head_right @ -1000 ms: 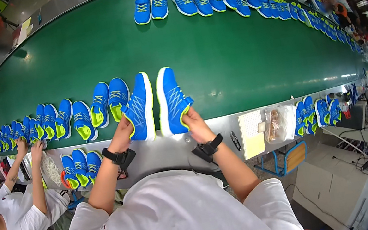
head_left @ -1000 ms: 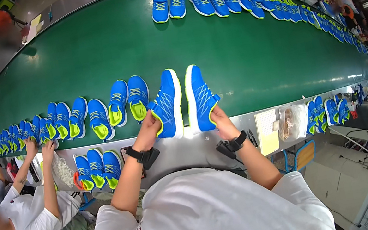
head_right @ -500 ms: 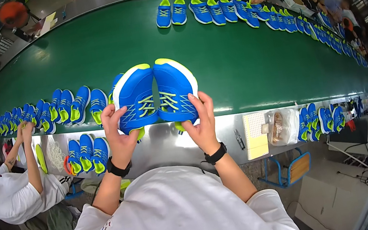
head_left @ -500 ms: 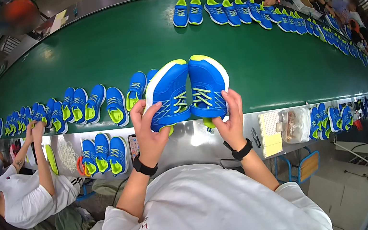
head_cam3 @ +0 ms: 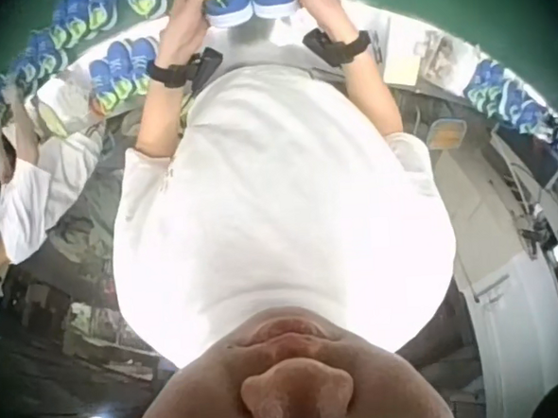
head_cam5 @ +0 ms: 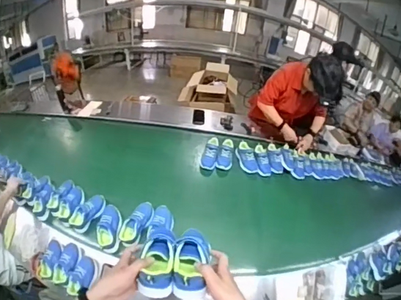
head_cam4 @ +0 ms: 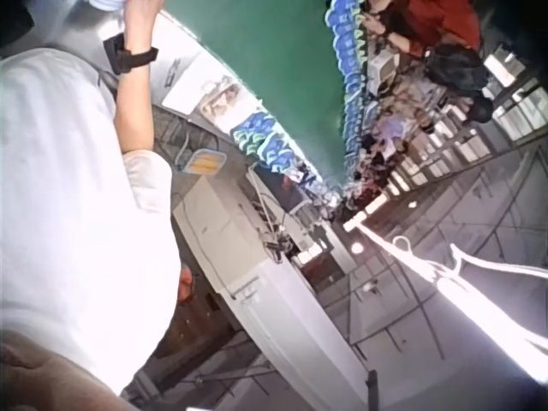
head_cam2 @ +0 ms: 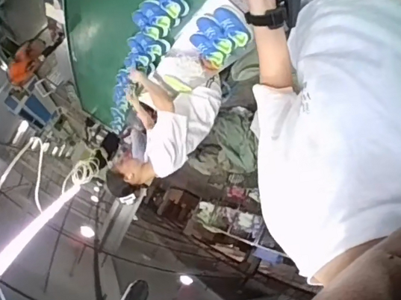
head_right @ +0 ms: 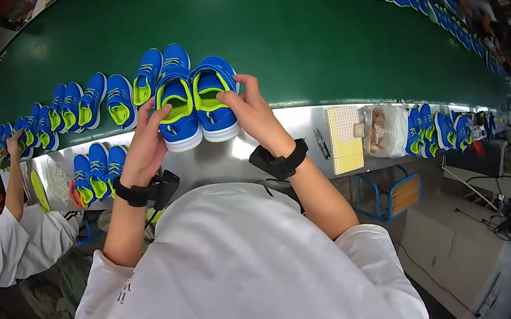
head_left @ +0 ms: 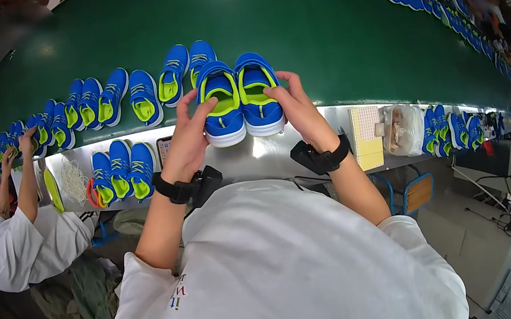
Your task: The person repeatedly picks up pairs of blue and neon-green sneakers from a green conveyor belt, turns them over to inspect the soles and uppers, and places them back on the belt. The person also wipes the belt surface with a white cloth at the end.
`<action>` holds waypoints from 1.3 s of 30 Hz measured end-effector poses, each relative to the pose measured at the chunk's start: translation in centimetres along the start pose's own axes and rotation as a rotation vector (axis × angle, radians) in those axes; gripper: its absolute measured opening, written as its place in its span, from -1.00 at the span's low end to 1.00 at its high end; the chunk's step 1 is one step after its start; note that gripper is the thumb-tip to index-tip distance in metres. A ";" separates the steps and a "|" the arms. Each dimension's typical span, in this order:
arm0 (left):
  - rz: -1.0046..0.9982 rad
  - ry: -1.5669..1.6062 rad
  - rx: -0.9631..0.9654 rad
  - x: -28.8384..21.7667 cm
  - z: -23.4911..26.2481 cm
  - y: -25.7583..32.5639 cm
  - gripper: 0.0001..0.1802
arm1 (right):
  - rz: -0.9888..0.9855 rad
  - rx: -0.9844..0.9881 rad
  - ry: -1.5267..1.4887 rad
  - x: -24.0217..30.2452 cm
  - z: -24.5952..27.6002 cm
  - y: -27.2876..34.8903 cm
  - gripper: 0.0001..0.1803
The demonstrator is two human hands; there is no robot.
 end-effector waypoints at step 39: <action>-0.213 -1.232 -0.090 5.3 17.5 -19.7 -0.47 | 0.021 0.063 0.560 -11.4 -10.5 -23.9 0.00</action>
Point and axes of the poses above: each hand's wrist, its own y-axis away from the middle knuckle, its own z-axis out of the back of the hand, x = y × z, the point moved 7 cm from there along -y, towards the middle knuckle, and after that the axes turned 10 degrees about -z, right-handed, at the moved point
